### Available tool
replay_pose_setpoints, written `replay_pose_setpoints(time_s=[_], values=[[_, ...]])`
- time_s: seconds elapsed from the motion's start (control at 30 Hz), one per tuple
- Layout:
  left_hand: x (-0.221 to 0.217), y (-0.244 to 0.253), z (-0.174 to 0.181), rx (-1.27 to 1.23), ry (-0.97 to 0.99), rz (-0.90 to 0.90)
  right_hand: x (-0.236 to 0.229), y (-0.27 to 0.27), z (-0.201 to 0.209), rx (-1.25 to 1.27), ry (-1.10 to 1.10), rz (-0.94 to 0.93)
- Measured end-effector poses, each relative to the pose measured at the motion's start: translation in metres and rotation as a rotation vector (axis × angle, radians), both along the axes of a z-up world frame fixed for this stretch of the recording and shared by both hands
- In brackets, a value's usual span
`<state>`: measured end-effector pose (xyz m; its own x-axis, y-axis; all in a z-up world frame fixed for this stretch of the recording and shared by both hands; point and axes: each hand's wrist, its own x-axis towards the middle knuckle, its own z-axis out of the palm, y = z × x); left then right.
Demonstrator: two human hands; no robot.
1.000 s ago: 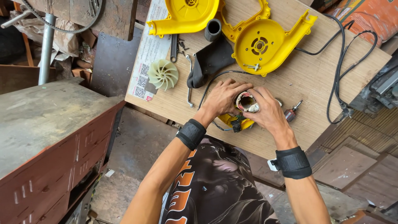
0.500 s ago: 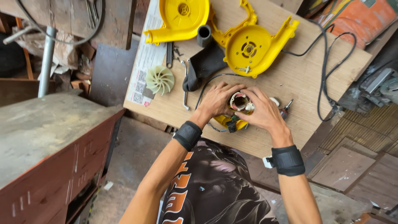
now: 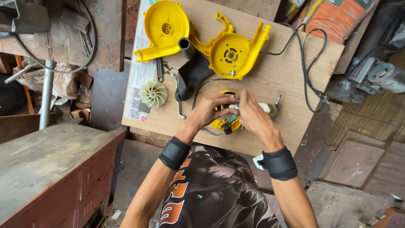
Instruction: The person cleans the interior of a disassembled yellow leaf blower motor housing using a white cloth and a small tool. They repeatedly wipe the inner surfaces and rotate the housing to access different areas.
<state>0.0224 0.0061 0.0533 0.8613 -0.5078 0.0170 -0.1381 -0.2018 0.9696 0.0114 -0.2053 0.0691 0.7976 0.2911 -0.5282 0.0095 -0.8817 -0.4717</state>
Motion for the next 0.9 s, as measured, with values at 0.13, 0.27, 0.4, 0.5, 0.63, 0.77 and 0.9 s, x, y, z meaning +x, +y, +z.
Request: replay_pose_setpoints(time_s=[0.13, 0.27, 0.4, 0.5, 0.63, 0.77, 0.9], values=[[-0.001, 0.004, -0.012, -0.02, 0.079, 0.102, 0.003, 0.0, 0.0, 0.038, -0.139, 0.094], [-0.003, 0.016, -0.035, 0.005, 0.235, 0.163, 0.001, -0.008, 0.008, -0.137, -0.044, 0.051], [-0.007, 0.015, -0.033, 0.062, 0.28, 0.148, -0.015, -0.021, -0.013, -0.169, -0.103, 0.037], [-0.012, 0.012, -0.051, 0.088, 0.208, 0.096, -0.022, -0.023, -0.024, -0.16, -0.182, 0.042], [-0.015, 0.008, -0.071, 0.168, 0.024, 0.09, -0.023, -0.019, -0.031, -0.167, -0.131, 0.026], [-0.007, -0.004, -0.04, 0.486, 0.223, 0.115, -0.019, -0.02, -0.039, -0.149, -0.119, 0.026], [0.005, -0.023, -0.042, 0.645, 0.314, 0.146, -0.014, -0.02, -0.046, -0.17, -0.065, 0.011]])
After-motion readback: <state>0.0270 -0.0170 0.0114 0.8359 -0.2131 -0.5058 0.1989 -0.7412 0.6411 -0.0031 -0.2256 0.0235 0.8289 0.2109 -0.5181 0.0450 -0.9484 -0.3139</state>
